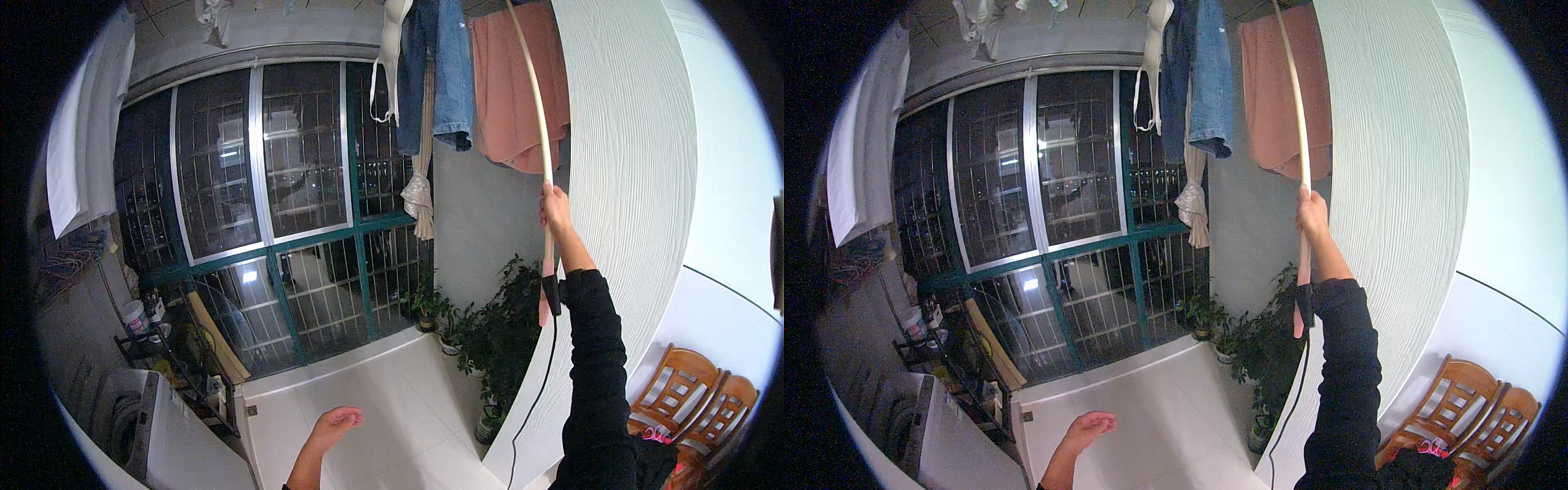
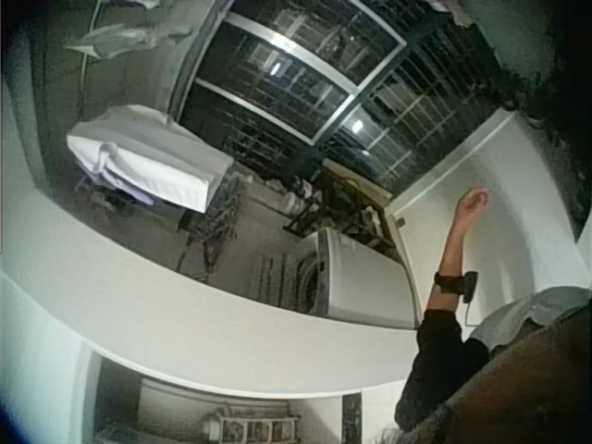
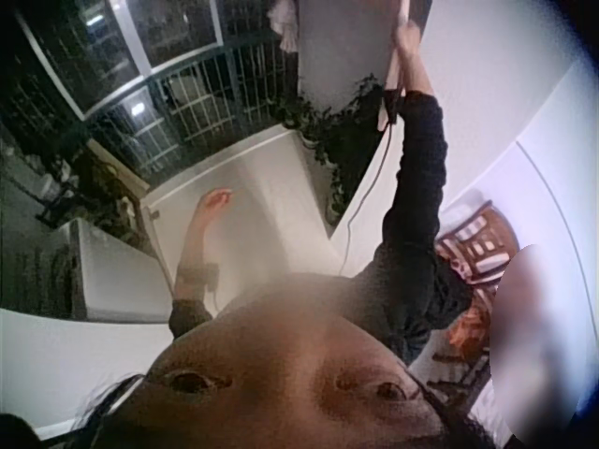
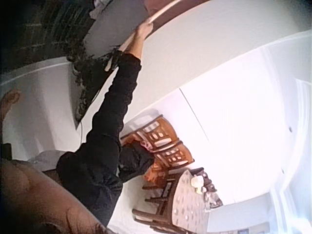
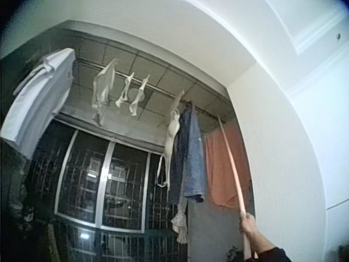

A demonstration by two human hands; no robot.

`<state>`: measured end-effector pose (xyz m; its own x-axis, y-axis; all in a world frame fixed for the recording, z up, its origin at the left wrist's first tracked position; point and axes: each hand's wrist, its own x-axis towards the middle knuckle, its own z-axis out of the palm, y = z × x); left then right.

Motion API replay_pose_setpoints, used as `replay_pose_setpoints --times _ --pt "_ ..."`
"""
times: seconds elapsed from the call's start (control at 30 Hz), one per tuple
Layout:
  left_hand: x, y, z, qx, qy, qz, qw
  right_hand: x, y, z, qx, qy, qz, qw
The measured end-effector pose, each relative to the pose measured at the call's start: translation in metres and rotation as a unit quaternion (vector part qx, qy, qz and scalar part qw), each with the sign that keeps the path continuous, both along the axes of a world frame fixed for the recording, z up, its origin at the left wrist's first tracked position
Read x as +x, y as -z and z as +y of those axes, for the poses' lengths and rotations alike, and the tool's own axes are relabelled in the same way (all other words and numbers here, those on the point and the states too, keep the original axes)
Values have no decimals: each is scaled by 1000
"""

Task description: The person uses a long pole with a hook to remove clothes from a high drying rack and places them on a chair. The person removes a red shirt, a brown shirt, black pants, a pink towel, a grey towel, and a pair of jeans.

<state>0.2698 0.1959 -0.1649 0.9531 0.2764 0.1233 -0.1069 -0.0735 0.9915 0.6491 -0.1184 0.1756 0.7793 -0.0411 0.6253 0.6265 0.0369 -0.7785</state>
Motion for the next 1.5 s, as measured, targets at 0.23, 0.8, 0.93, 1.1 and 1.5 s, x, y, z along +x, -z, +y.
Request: replay_pose_setpoints --times 0.23,0.8,0.93,1.1,1.5 --pt "42 4 -8 -30 33 -13 999 2 34 -3 -23 5 -16 1000" --pt "59 -60 -76 70 197 6 978 -148 278 37 -62 237 -97 965" --pt "34 -64 -74 95 173 18 980 -187 302 13 -50 226 -60 971" --pt "7 -68 -81 54 129 -20 990 -258 326 -37 -91 257 -57 960" --pt "10 -150 -133 -48 -10 -196 979 -453 382 -141 -97 165 146 971"
